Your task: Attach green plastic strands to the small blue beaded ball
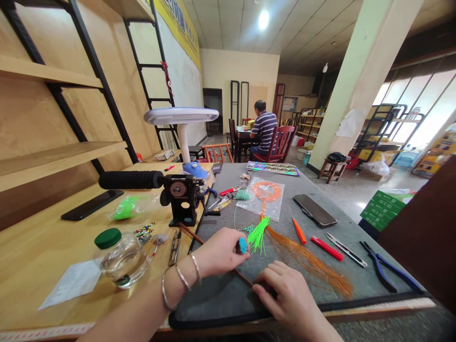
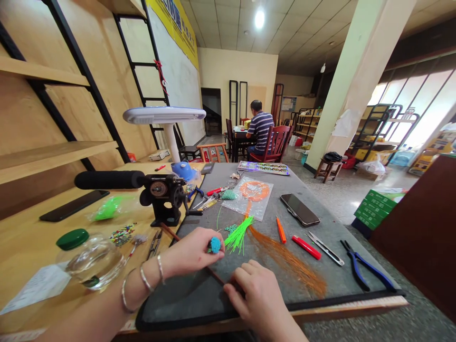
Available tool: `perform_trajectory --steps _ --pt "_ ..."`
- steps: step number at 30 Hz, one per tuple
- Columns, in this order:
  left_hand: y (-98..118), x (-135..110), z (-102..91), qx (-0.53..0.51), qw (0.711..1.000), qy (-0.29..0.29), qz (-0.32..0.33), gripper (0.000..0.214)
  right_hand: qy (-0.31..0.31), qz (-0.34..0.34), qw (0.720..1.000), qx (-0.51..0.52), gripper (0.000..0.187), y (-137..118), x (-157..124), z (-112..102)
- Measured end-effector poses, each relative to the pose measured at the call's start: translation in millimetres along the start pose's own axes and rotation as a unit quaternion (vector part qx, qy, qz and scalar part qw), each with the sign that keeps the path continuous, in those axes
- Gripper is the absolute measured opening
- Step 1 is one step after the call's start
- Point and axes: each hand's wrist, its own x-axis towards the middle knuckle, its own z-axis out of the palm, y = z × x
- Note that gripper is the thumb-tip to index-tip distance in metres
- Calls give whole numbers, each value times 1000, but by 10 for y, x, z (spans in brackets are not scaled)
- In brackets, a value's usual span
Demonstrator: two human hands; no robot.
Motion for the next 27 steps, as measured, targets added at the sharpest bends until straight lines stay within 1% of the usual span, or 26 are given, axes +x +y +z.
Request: perform_trajectory --steps 2,5,7,8,10,12,14,16,18,21,23,25,27 --pt "87 137 82 1 1000 -6 -21 20 28 22 999 4 20 81 -20 -74" --pt "192 373 238 64 997 1 -52 21 81 73 994 1 26 265 -46 -205" --pt "247 510 335 101 992 6 -78 21 117 112 987 -19 29 415 -67 -294" --pt "269 564 373 110 989 4 -101 20 132 135 981 -38 31 496 -82 -338" --pt "293 637 426 108 988 2 -113 14 153 188 966 -87 33 660 -125 -426" --pt "284 671 448 96 989 -1 -115 7 161 244 947 -136 32 824 -180 -516" --pt "243 686 447 78 990 -5 -117 2 157 283 928 -184 29 979 -233 -603" --pt "183 698 436 51 992 -9 -119 6 139 285 921 -225 25 1114 -265 -675" --pt "122 709 419 14 993 -11 -119 11 102 266 925 -250 23 1218 -263 -720" --pt "52 713 383 -59 990 -12 -127 16 32 244 934 -260 21 1308 -205 -732" --pt "23 695 357 -117 984 -13 -137 17 3 238 937 -256 23 1335 -157 -713" --pt "-1 662 336 -173 974 -10 -143 19 -9 238 937 -254 25 1351 -125 -691" --pt "-23 620 327 -267 951 -9 -158 23 -12 248 933 -260 25 1362 -115 -683"
